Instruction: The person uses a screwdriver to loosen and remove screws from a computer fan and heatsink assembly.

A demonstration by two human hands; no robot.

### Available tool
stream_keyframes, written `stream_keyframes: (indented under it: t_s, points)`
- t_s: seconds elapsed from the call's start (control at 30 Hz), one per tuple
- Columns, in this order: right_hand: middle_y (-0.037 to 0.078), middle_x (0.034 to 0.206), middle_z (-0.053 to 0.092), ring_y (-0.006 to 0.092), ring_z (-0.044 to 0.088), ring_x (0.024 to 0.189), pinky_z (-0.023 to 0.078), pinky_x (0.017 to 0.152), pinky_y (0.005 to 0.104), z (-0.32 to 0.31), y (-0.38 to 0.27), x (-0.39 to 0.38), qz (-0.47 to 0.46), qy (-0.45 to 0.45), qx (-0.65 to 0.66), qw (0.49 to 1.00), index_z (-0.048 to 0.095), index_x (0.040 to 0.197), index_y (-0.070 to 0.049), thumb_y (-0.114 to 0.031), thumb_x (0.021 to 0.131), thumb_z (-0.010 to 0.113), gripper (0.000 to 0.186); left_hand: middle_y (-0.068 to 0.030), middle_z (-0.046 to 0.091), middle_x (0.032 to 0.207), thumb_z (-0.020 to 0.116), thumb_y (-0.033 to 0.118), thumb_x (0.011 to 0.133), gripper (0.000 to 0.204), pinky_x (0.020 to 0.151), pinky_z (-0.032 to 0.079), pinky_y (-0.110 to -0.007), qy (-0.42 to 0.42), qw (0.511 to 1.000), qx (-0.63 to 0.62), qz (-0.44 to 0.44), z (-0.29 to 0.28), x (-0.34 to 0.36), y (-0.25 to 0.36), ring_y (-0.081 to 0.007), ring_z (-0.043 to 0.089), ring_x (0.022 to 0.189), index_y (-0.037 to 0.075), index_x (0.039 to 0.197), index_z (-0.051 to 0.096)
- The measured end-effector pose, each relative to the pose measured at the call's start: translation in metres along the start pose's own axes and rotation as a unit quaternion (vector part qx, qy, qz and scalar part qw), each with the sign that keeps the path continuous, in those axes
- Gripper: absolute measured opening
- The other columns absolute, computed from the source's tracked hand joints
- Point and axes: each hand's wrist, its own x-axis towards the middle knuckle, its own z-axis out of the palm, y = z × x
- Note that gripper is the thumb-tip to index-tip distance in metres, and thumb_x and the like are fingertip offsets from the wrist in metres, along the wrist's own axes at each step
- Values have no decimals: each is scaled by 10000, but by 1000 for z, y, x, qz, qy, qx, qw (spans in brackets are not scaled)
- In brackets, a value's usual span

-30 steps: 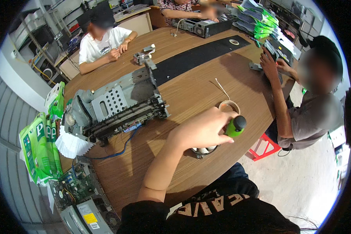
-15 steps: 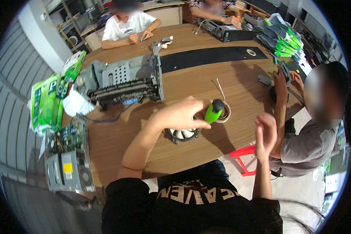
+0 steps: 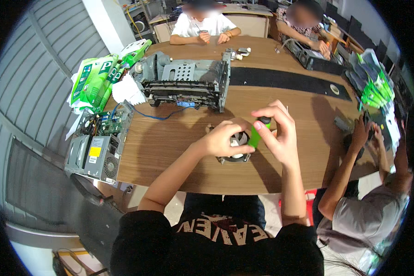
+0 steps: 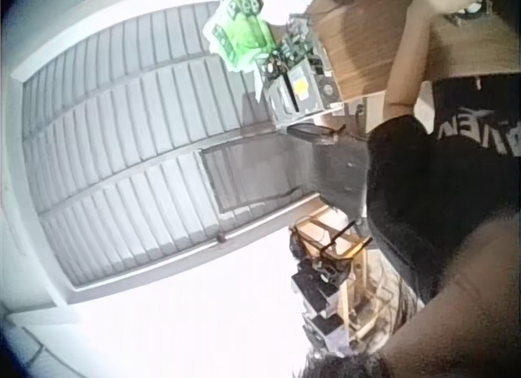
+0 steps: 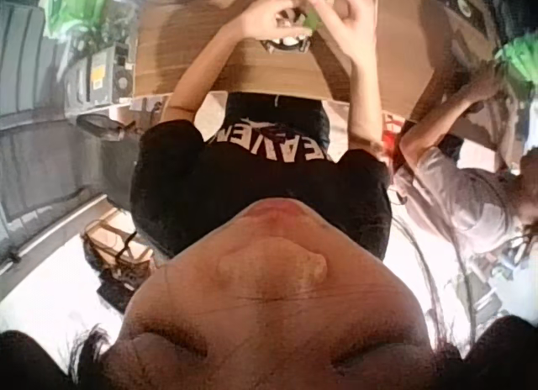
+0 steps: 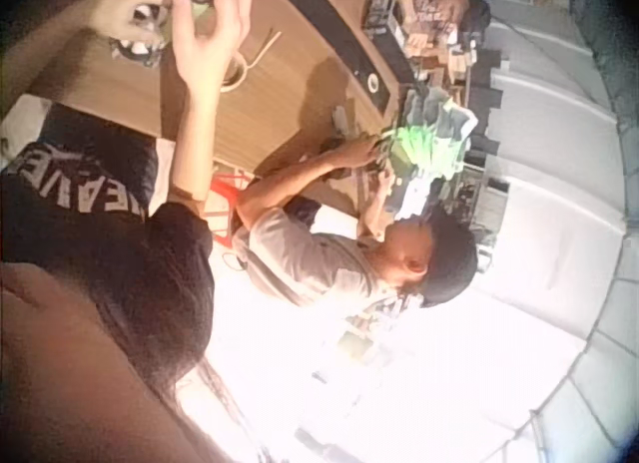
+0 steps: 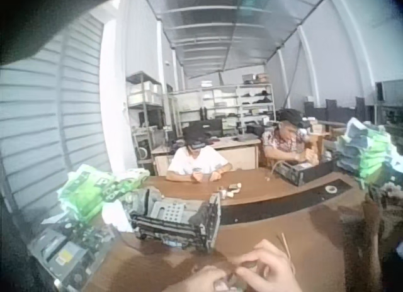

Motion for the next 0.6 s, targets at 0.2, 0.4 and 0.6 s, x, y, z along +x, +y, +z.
stream_keyframes:
  t_s: [0.2, 0.4, 0.6]
  points:
    - [100, 914, 639, 200, 597, 858, 471, 764, 299, 17, -14, -14, 44, 73, -23, 996, 699, 980, -10, 1, 772, 738, 212, -82, 658, 994, 801, 231, 744, 328, 892, 442, -400, 158, 979, 27, 122, 15, -22, -48, -281, 613, 979, 61, 974, 642]
    - [130, 990, 642, 209, 599, 908, 475, 804, 304, 21, -27, -30, 80, 112, -16, 990, 678, 1010, 6, 13, 789, 727, 226, -80, 641, 890, 689, 130, 814, 124, 831, 436, -392, 297, 954, -31, 21, 35, -44, -73, -269, 602, 893, 56, 885, 619]
    - [104, 923, 595, 191, 577, 827, 470, 753, 291, 30, -19, -23, 53, 97, -59, 992, 658, 1027, 9, -70, 812, 751, 247, -75, 624, 1037, 705, 216, 829, 230, 944, 356, -441, 282, 959, -14, 35, 41, -48, -81, -292, 563, 1047, 93, 1000, 611]
